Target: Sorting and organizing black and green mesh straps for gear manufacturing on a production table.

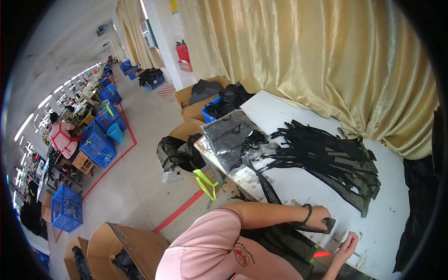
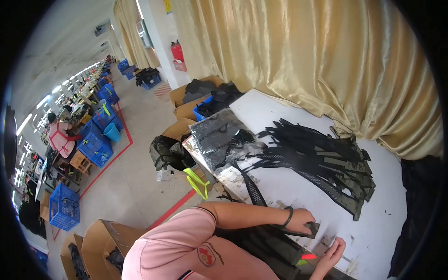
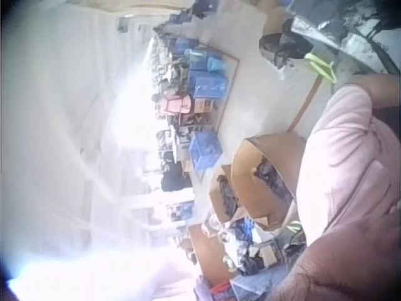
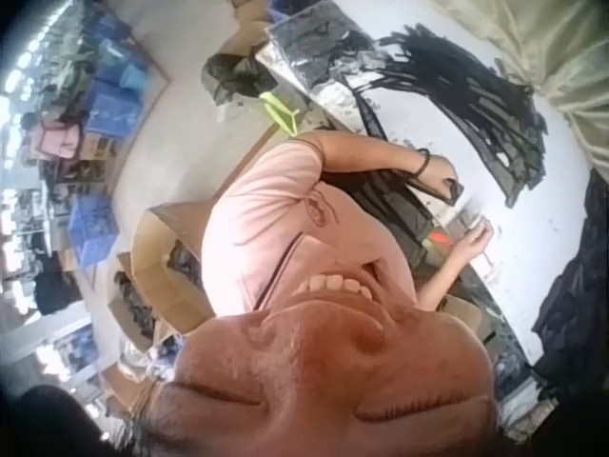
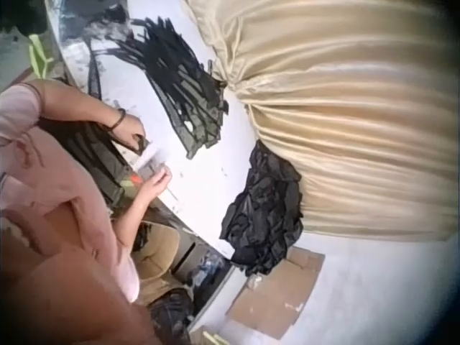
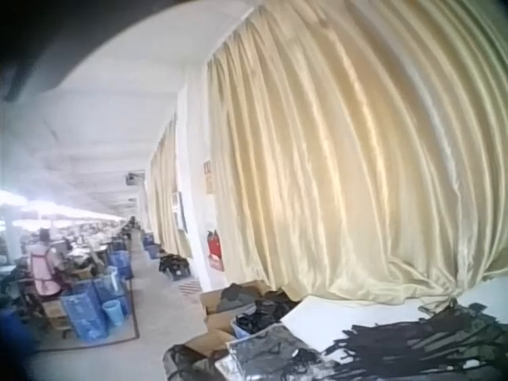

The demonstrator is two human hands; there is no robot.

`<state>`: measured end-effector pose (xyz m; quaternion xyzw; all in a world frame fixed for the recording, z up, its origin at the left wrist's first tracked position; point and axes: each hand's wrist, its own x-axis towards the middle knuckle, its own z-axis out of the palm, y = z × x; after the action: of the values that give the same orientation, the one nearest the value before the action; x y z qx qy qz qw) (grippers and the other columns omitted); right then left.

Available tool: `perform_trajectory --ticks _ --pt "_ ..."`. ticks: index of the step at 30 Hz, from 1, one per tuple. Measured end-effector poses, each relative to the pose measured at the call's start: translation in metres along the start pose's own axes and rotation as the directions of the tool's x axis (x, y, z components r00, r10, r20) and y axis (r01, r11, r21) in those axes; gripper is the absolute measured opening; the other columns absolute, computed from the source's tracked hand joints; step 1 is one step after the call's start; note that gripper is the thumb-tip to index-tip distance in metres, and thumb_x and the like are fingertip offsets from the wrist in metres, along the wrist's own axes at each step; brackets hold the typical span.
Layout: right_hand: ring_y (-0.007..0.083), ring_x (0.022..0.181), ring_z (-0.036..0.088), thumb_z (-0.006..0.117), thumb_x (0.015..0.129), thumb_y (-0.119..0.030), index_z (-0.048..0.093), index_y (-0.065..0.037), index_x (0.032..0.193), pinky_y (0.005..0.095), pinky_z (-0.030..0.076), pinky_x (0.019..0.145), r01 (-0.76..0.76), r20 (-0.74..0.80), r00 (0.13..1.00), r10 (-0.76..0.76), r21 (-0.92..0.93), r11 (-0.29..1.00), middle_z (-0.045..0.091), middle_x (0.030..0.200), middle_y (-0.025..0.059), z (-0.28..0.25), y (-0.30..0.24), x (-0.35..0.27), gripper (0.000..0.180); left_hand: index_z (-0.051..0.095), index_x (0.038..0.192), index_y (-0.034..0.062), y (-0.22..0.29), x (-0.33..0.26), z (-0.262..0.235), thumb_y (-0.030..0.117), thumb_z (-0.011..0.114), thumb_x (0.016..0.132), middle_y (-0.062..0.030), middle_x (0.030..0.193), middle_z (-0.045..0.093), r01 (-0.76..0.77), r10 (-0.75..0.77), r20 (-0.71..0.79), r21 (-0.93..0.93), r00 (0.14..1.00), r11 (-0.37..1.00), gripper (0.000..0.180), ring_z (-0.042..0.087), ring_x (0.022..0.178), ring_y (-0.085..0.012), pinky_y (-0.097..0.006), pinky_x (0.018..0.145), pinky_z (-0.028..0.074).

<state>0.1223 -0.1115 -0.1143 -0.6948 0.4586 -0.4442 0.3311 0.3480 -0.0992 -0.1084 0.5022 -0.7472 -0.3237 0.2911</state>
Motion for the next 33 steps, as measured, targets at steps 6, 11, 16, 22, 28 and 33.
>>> perform_trajectory --ticks 6,11,16,22,28,33 --pt "0.0062 0.063 0.043 0.055 0.081 0.001 0.054 -0.001 0.094 0.0185 0.035 0.055 -0.221 0.438 0.892 0.112 0.205 0.954 0.046 0.071 -0.0030 0.010 -0.039 -0.009 0.014 0.062 0.084 0.0010 0.013 0.000 0.008 0.029 0.065 0.073 -0.0193 0.074 0.061 -0.094 0.099 0.049 -0.099 0.994 0.991 0.030 0.060 0.070 -0.0353 -0.040 0.063 0.046" --pt "0.0029 0.059 0.039 0.056 0.078 0.002 0.045 -0.006 0.072 0.0185 0.034 0.050 -0.263 0.279 0.945 0.171 0.335 0.905 0.044 0.066 -0.0045 -0.021 -0.025 -0.023 0.015 0.061 0.095 0.0017 0.007 -0.020 -0.003 0.026 0.063 0.078 -0.0181 0.081 0.063 -0.053 0.115 0.269 -0.224 0.956 0.973 0.030 0.060 0.073 -0.0310 -0.037 0.066 0.046" --pt "0.0011 0.049 0.033 0.054 0.082 -0.008 0.044 -0.012 0.069 0.0178 0.027 0.043 -0.231 -0.171 0.925 0.339 0.454 0.861 0.038 0.058 -0.0086 -0.072 -0.042 -0.022 0.017 0.058 0.104 0.0042 -0.012 -0.034 -0.029 0.032 0.064 0.079 -0.0184 0.090 0.062 -0.041 0.027 0.451 0.021 0.892 0.999 0.038 0.059 0.084 -0.0322 -0.038 0.074 0.045" --pt "0.0053 0.050 0.043 0.060 0.084 -0.014 0.050 -0.006 0.071 0.0230 0.034 0.045 -0.567 0.296 0.796 0.527 0.062 0.822 0.046 0.059 -0.0039 -0.114 -0.009 -0.038 0.018 0.061 0.096 0.0063 -0.026 -0.095 -0.066 0.036 0.062 0.083 -0.0141 0.077 0.062 0.259 -0.231 0.578 0.035 0.783 0.965 0.033 0.060 0.073 -0.0296 -0.036 0.065 0.045" --pt "0.0279 0.077 0.063 0.070 0.074 -0.020 0.060 -0.003 0.098 0.0352 0.047 0.070 -0.254 0.432 0.750 0.501 -0.512 0.821 0.063 0.085 0.0175 -0.095 0.008 -0.017 0.031 0.059 0.103 0.0037 -0.041 -0.086 -0.058 0.028 0.069 0.077 -0.0154 0.101 0.058 0.101 -0.195 0.520 0.203 0.832 0.974 0.037 0.057 0.093 -0.0311 -0.036 0.080 0.046" --pt "0.0250 0.095 0.053 0.067 0.078 -0.022 0.056 -0.004 0.107 0.0333 0.043 0.083 -0.019 0.278 0.954 0.109 -0.308 0.951 0.057 0.103 0.0130 -0.042 0.046 0.084 0.036 0.058 0.101 0.0039 -0.051 0.031 -0.100 0.021 0.070 0.074 -0.0148 0.104 0.057 -0.204 0.239 -0.114 0.255 0.964 0.945 0.034 0.052 0.100 -0.0332 -0.039 0.087 0.042"
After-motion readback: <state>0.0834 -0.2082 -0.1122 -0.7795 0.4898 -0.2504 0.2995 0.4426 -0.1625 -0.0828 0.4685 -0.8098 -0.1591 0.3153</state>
